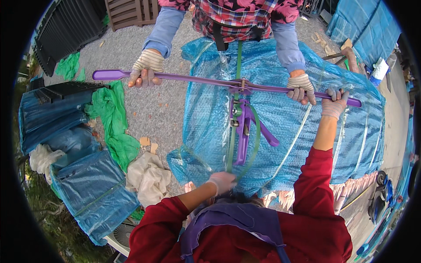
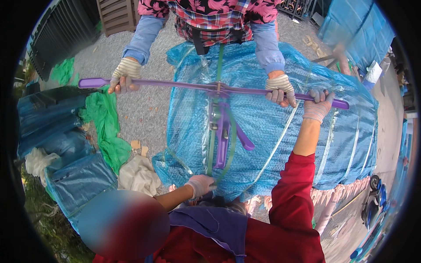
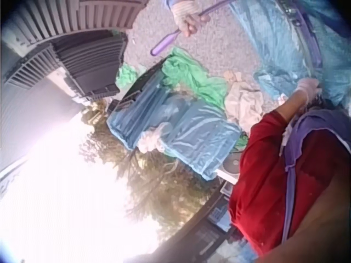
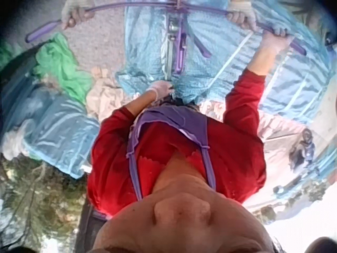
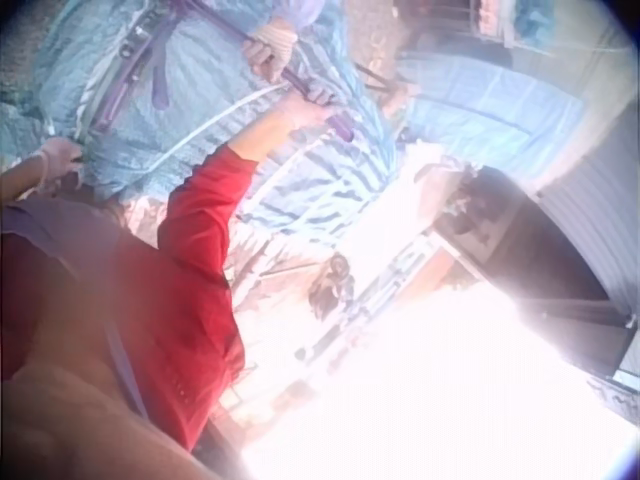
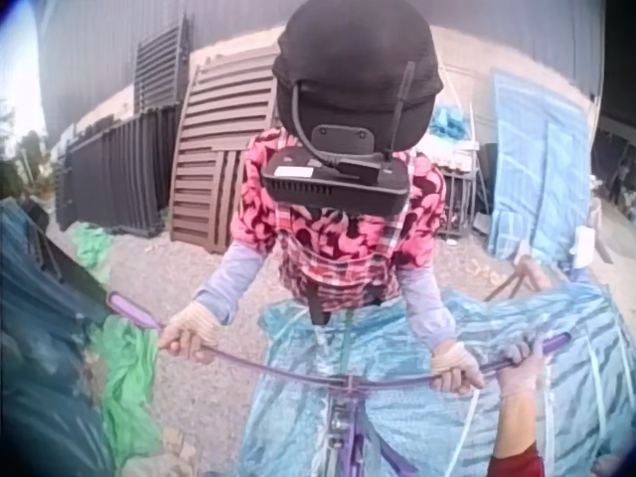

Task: The person uses a purple ratchet strap tool to tighten green straps around a large blue tarp-covered bundle. They repeatedly crank the tool to secure the load while another person assists by holding the straps.

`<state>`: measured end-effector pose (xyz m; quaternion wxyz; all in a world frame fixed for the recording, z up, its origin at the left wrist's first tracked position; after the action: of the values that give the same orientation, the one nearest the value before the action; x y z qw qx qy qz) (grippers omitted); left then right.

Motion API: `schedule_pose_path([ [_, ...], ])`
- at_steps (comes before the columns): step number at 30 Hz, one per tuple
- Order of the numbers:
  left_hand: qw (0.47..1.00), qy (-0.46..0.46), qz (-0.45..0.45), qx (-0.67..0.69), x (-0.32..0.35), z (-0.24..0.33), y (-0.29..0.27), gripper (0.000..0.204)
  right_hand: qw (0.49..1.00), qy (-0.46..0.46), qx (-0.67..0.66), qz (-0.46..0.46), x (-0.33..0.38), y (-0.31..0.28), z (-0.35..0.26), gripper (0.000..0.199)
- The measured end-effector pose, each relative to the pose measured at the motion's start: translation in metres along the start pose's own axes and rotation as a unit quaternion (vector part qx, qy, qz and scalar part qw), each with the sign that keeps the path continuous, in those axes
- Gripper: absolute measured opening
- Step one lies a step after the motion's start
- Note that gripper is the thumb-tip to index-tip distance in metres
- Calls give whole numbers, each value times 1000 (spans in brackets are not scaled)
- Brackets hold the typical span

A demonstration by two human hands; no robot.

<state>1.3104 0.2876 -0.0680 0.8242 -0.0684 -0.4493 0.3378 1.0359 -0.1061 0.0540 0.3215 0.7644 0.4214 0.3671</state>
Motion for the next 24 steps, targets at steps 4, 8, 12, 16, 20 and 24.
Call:
schedule_pose_path([
  [4, 999, 24, -17, 35, -3, 5, -10, 36, 1000, -21, 3, 12, 3, -9, 6, 35],
  [8, 994, 42, -11, 104, 6, 5, -42, 36, 1000, -24, 8, 6, 6, -6, 9, 36],
  [12, 993, 39, 25, 106, 4, -1, -57, 33, 999, -32, 19, 18, 1, -15, 10, 36],
  [16, 978, 68, 146, 135, 1, -20, -78, 29, 998, -45, 4, 44, 4, -22, 13, 36],
  [20, 863, -32, 370, 342, 2, -86, -141, 25, 998, -38, -4, 43, -4, -31, 16, 39],
  [24, 723, 12, 494, 482, 11, -120, -227, 34, 1000, -20, -23, 3, -2, -31, 23, 43],
])
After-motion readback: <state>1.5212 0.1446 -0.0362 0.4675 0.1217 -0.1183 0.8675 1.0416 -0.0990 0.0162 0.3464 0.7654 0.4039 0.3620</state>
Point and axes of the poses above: each hand's wrist, its own x-axis away from the middle knuckle, its own y-axis out of the palm, z = x × y, the point moved 6 cm from there along -x, towards the middle knuckle, and after that the axes turned 3 degrees about z, right-handed, at the moved point
